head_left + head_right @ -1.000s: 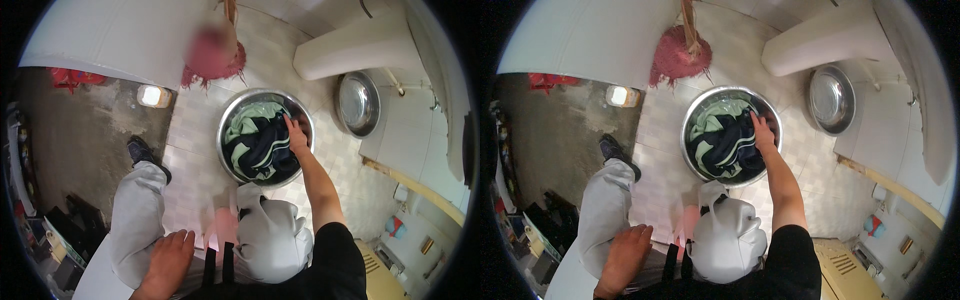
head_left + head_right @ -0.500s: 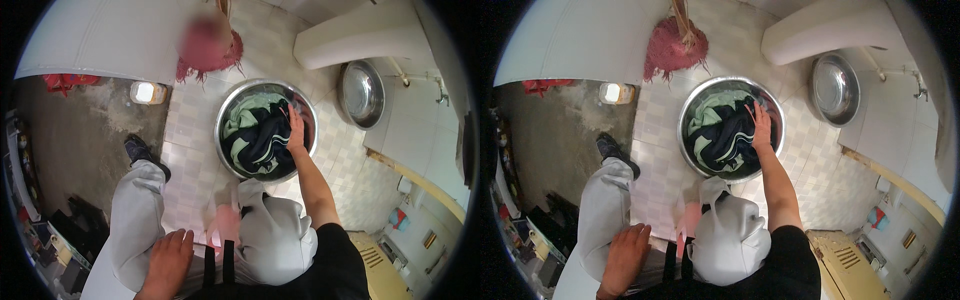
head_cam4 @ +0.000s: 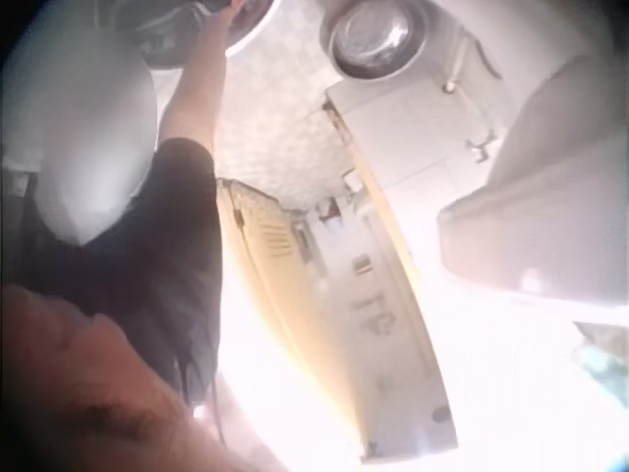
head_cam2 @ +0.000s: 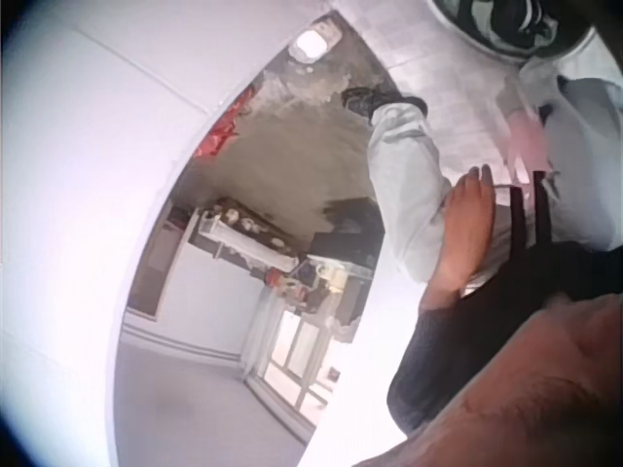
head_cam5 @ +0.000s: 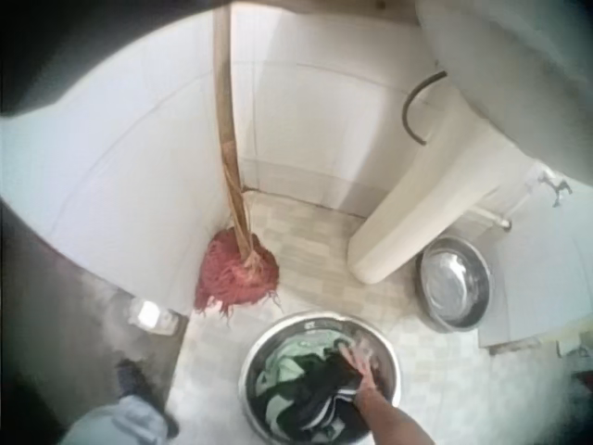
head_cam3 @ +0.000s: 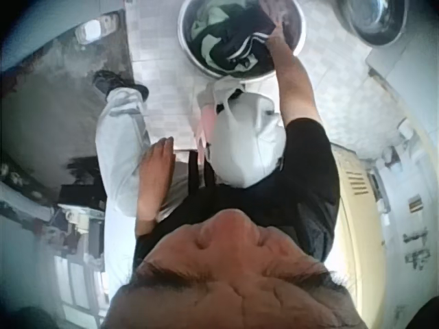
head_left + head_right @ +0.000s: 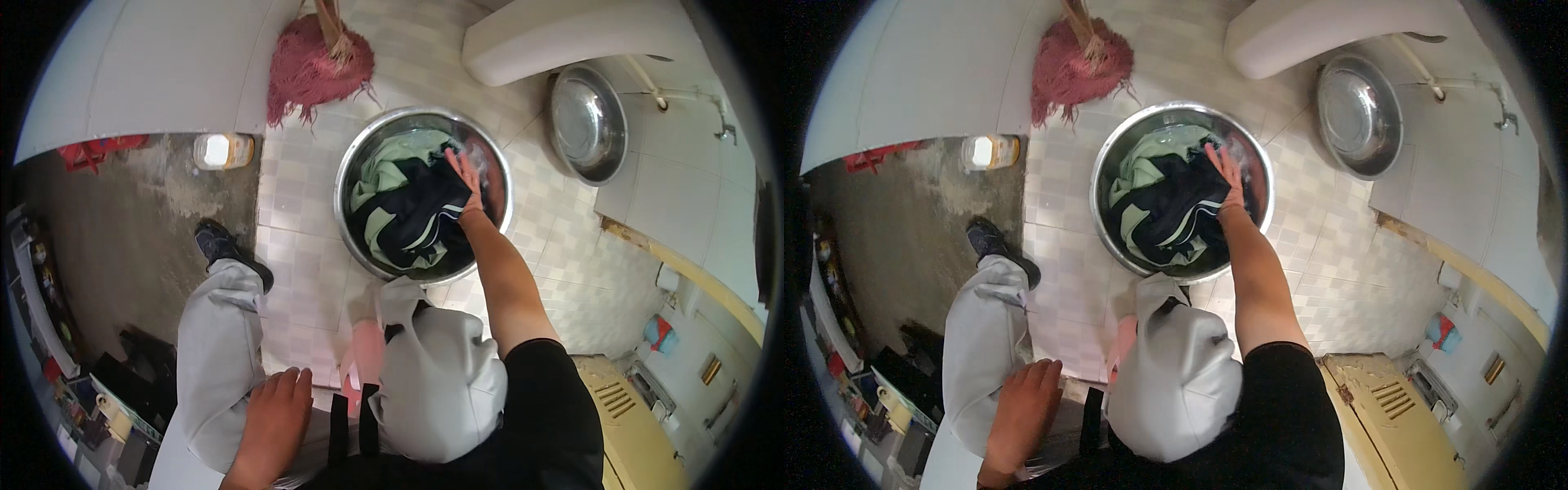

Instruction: The person hand-washes a light green and black garment in a metal basin filled with water. They repeatedly submerge, agitate, and wring the fabric, then lift and fold it before returning it to the basin.

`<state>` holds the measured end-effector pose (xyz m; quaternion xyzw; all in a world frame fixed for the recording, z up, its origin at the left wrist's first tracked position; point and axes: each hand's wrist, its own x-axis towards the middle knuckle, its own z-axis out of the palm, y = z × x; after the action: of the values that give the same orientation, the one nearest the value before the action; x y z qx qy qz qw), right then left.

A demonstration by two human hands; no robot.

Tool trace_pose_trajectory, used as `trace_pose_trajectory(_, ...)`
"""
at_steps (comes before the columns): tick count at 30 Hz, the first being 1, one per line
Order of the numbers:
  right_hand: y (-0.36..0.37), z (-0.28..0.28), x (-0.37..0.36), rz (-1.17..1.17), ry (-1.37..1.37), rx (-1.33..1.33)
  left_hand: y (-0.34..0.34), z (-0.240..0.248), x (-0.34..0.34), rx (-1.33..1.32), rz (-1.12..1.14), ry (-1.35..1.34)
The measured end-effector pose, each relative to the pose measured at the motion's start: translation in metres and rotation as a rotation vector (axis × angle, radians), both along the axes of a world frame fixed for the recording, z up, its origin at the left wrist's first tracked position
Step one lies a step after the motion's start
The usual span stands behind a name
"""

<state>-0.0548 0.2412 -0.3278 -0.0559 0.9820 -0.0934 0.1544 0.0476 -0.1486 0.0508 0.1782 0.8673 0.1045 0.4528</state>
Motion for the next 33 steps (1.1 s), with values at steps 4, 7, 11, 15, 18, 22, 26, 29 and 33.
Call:
trace_pose_trajectory(4,0.032,-0.019,-0.011,-0.028,0.069,-0.129,0.005,-0.004,-0.013,-0.052,-0.02,0.078)
trace_pose_trajectory(7,0.035,0.016,-0.003,-0.126,-0.045,-0.3,0.008,0.001,-0.01,-0.018,0.032,0.169)
trace_pose_trajectory(11,0.034,0.026,-0.028,-0.114,-0.408,-0.002,0.0,-0.007,-0.002,-0.026,0.004,0.057)
trace_pose_trajectory(15,0.025,0.077,-0.032,0.478,-0.368,0.604,-0.002,-0.007,-0.004,-0.088,-0.009,0.032)
trace_pose_trajectory(18,0.051,0.036,-0.032,0.466,-0.159,0.491,0.007,-0.001,-0.014,-0.018,0.015,0.128)
trace_pose_trajectory(22,0.037,0.037,-0.04,0.386,-0.264,0.483,0.002,0.005,-0.011,0.002,0.004,0.084)
trace_pose_trajectory(26,0.055,0.006,-0.012,-0.13,-0.457,0.195,-0.003,0.007,-0.007,-0.051,-0.005,0.12)
trace_pose_trajectory(29,0.039,0.065,0.001,-0.238,-0.458,0.166,-0.004,0.016,-0.001,-0.021,-0.002,0.246)
trace_pose_trajectory(33,0.05,0.145,0.016,-0.556,-0.268,-0.29,0.003,0.032,0.006,0.084,-0.006,0.254)
